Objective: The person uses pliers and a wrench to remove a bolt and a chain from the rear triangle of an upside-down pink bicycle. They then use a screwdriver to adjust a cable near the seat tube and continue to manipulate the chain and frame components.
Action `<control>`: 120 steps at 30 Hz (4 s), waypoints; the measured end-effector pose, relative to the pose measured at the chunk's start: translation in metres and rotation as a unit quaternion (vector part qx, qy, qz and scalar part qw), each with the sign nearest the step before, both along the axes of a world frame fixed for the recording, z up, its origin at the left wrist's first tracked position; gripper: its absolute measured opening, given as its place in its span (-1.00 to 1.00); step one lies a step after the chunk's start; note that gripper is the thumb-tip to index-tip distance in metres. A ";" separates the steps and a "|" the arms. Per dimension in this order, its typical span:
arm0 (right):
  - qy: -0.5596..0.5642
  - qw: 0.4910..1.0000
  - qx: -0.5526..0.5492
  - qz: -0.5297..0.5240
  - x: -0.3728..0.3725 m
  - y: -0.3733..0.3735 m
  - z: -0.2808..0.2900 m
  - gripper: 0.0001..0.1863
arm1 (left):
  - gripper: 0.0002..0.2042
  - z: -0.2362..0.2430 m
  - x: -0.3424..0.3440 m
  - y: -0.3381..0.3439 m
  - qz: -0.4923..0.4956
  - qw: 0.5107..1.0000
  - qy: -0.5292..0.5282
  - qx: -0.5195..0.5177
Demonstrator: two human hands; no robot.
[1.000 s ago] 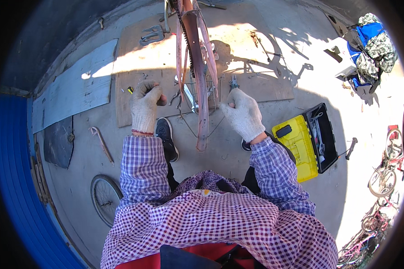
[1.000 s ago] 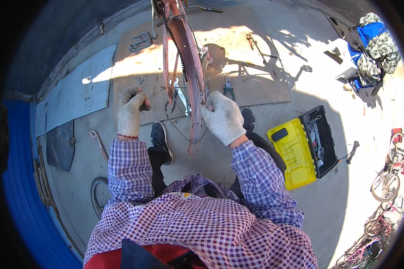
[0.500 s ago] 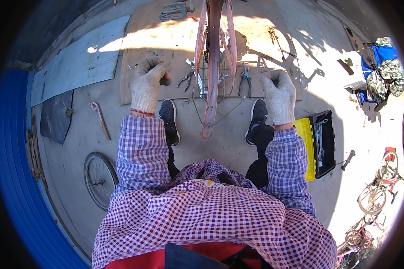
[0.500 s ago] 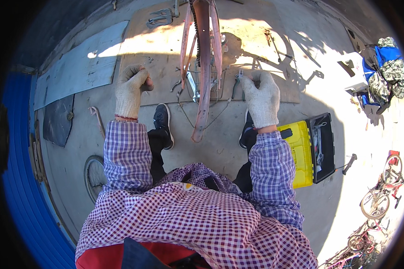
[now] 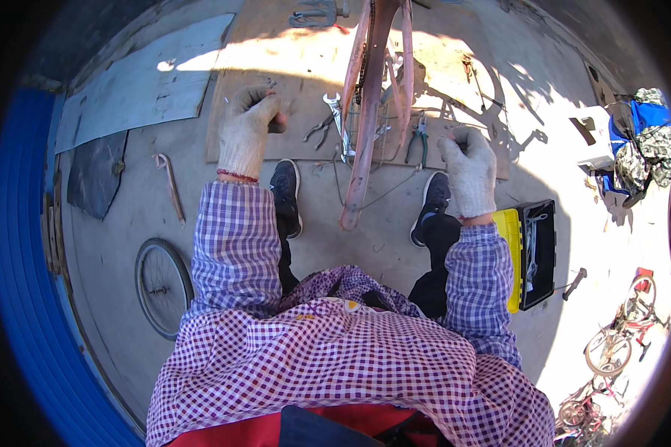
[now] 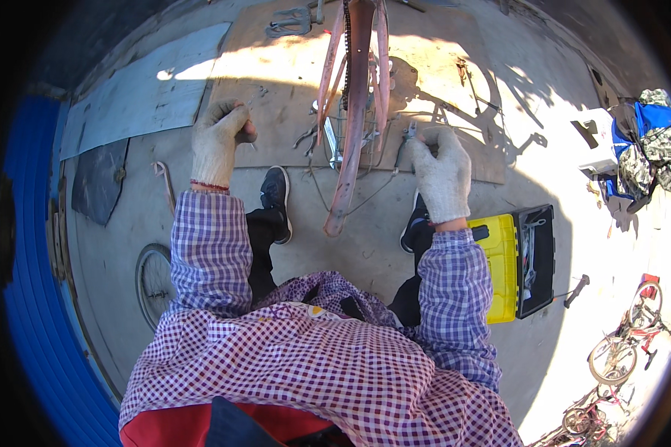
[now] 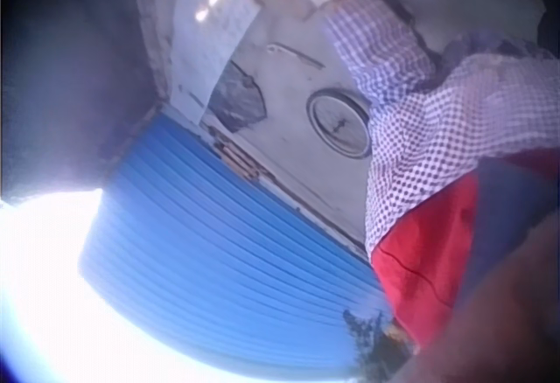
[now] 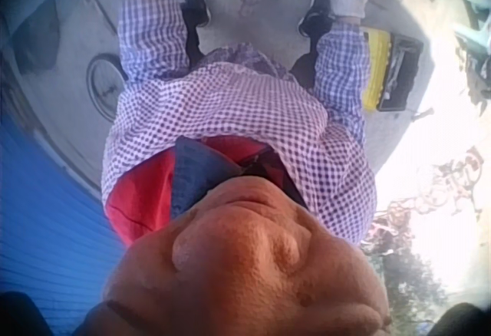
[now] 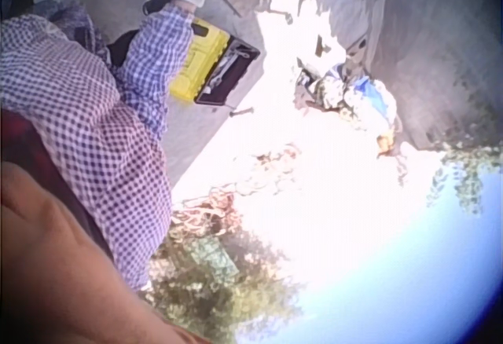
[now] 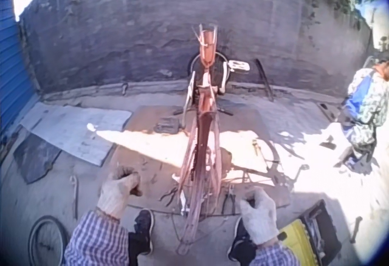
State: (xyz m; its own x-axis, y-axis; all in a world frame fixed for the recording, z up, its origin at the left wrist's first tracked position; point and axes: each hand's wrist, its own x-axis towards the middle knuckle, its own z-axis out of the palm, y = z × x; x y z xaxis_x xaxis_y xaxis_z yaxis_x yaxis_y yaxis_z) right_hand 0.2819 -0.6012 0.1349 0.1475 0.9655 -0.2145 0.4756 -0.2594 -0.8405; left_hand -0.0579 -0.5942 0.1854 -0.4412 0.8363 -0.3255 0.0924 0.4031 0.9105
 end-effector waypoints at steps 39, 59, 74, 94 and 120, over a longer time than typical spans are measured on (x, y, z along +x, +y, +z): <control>-0.093 0.970 -0.154 0.161 -0.030 0.047 -0.067 -0.11 | -0.84 -0.017 0.001 -0.010 -0.015 0.999 0.026 0.019; -0.107 0.956 -0.188 0.200 -0.042 0.043 -0.086 -0.45 | -0.84 -0.028 -0.004 -0.013 -0.009 0.999 0.011 0.044; -0.195 0.940 -0.176 0.218 -0.053 0.045 -0.092 -0.52 | -0.85 -0.029 -0.007 -0.018 0.019 0.999 -0.004 0.048; -0.171 0.952 -0.116 0.227 -0.048 0.041 -0.115 -0.54 | -0.86 -0.034 -0.013 -0.023 0.012 0.999 -0.002 0.046; -0.140 0.943 -0.182 0.240 -0.048 0.046 -0.124 -0.50 | -0.87 -0.030 -0.015 -0.021 0.016 0.998 -0.005 0.059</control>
State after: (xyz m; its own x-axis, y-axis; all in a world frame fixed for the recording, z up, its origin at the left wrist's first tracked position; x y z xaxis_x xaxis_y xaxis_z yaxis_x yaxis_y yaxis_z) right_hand 0.2341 -0.5550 0.0104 -0.1875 0.8057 -0.5619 0.8015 -0.2052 -0.5617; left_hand -0.0732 -0.6155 0.1551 -0.4661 0.8542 -0.2304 0.0707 0.2956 0.9527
